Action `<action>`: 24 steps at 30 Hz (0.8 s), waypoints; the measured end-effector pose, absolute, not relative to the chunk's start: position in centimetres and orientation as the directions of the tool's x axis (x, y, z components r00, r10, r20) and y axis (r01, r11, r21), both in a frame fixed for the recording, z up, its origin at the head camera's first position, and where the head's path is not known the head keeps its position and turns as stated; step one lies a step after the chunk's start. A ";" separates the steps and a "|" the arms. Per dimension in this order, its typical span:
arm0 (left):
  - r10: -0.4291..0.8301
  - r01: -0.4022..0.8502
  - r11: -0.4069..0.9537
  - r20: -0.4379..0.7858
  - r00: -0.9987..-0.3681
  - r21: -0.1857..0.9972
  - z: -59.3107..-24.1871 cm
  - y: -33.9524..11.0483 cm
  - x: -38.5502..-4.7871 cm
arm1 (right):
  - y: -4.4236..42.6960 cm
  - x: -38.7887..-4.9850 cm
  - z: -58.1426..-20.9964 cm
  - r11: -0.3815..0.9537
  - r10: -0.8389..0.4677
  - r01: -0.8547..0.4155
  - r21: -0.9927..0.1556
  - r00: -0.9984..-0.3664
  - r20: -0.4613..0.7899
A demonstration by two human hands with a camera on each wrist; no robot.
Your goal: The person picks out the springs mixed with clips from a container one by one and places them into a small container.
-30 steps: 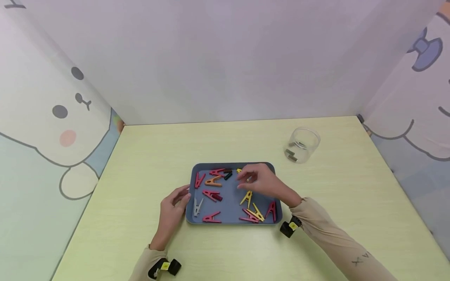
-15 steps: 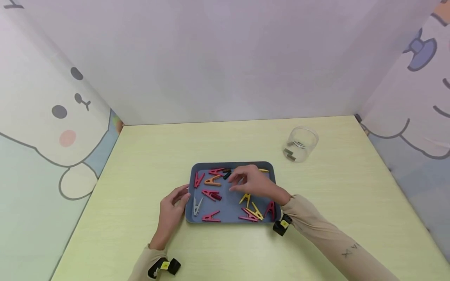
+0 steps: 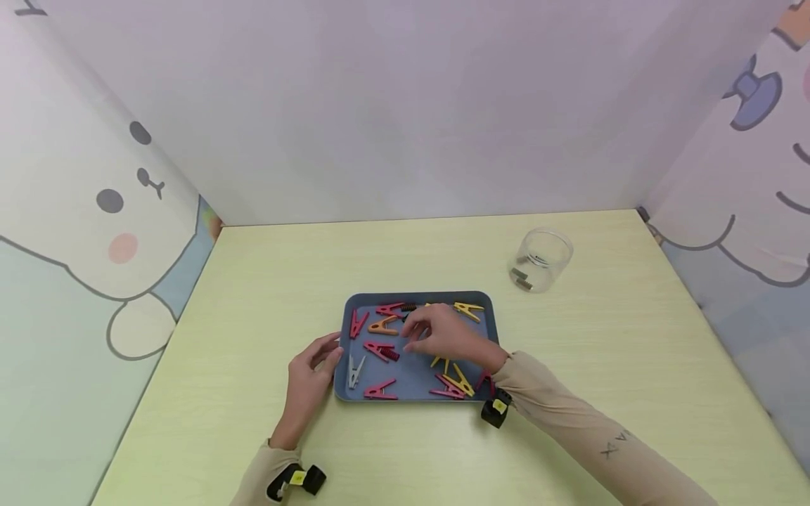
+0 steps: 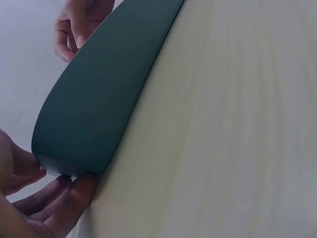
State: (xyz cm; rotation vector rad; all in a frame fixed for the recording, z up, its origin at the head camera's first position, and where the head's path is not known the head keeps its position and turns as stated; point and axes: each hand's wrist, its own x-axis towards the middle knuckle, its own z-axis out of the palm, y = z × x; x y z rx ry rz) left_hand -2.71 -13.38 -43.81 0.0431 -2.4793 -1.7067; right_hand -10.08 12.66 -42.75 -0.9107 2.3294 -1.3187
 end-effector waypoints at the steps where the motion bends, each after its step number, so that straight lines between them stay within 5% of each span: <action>1: -0.099 0.053 0.362 0.095 -0.991 0.931 -43.8 -13.4 -2.7 | 12.6 -10.1 -42.8 0.380 -0.661 -0.373 -0.846 -0.749 0.033; 14: -0.119 0.039 0.373 0.090 -0.989 0.927 -44.0 -13.2 -2.7 | 10.9 -10.1 -43.4 0.436 -0.675 -0.379 -0.816 -0.738 -0.018; 24: -0.121 0.050 0.367 0.101 -0.987 0.929 -47.7 -14.1 -3.7 | 9.7 -10.0 -43.7 0.487 -0.688 -0.426 -0.763 -0.725 -0.034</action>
